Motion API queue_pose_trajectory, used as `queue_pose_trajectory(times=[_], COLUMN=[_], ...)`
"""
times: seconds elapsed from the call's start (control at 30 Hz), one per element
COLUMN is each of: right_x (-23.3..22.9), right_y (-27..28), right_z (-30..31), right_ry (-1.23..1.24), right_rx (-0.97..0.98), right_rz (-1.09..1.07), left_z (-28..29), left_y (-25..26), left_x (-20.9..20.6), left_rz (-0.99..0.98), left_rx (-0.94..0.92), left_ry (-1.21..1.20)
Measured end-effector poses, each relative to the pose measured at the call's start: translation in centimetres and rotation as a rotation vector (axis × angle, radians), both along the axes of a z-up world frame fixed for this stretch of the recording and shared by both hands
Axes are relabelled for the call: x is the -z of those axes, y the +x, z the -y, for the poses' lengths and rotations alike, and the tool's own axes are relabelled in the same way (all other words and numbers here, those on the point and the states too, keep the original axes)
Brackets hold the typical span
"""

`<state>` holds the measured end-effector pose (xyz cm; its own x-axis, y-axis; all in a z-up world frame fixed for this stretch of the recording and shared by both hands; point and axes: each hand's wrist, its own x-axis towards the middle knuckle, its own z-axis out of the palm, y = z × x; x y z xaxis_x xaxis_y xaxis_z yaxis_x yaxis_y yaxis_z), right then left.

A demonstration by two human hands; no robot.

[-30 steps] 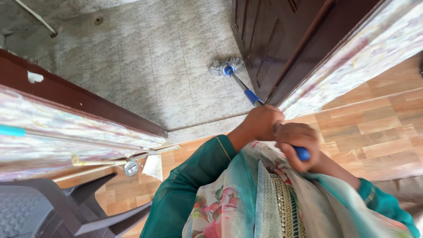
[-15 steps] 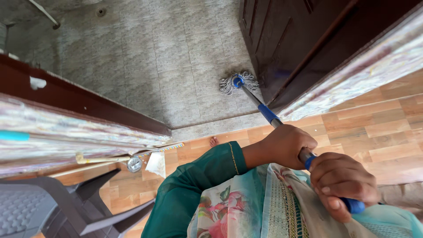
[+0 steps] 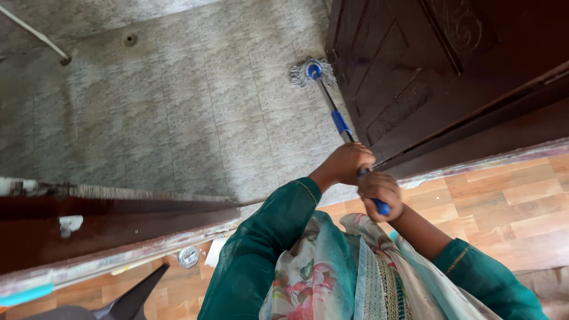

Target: The person mops a tiled bathroom floor using a mop, moving the mop head across different sections of the floor and around fixtures such as a sink and toilet.

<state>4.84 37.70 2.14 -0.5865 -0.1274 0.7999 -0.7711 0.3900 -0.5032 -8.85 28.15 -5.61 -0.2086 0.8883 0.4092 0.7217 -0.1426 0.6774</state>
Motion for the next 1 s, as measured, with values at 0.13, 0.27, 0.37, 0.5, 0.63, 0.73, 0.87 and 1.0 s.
queue_pose_trajectory(times=[0.13,0.27,0.37,0.5,0.63,0.73,0.87,1.0], right_x=[3.0,4.0,3.6,1.0,-4.1,-8.5,-13.7,-16.9], right_y=[-2.0,-1.5,0.5,4.5,9.0,13.6,19.7,23.3], right_z=[-0.2,0.3,0.6,0.5,-0.2,0.1,1.6,2.6], right_ry=[0.147,0.37,0.37,0.327,0.122,0.009,-0.264,-0.324], right_rx=[0.134,0.193,0.116,0.076,-0.094,-0.143,-0.092,-0.116], right_rz=[0.34,0.588,0.563,0.462,0.225,0.119,0.062,-0.016], left_z=[-0.5,0.4,0.9,1.8,2.9,3.4,4.4,6.0], left_y=[-4.0,-4.3,-1.8,3.8,12.4,21.3,30.4,35.7], left_x=[6.1,9.8,9.8,5.3,-2.0,-4.9,-2.3,2.9], left_rz=[-0.148,-0.125,-0.126,-0.025,0.067,0.38,0.554,1.0], left_rx=[-0.095,-0.148,-0.193,-0.251,-0.356,-0.629,-0.627,0.437], left_ry=[-0.04,-0.201,-0.203,-0.193,-0.107,0.145,-0.022,-0.292])
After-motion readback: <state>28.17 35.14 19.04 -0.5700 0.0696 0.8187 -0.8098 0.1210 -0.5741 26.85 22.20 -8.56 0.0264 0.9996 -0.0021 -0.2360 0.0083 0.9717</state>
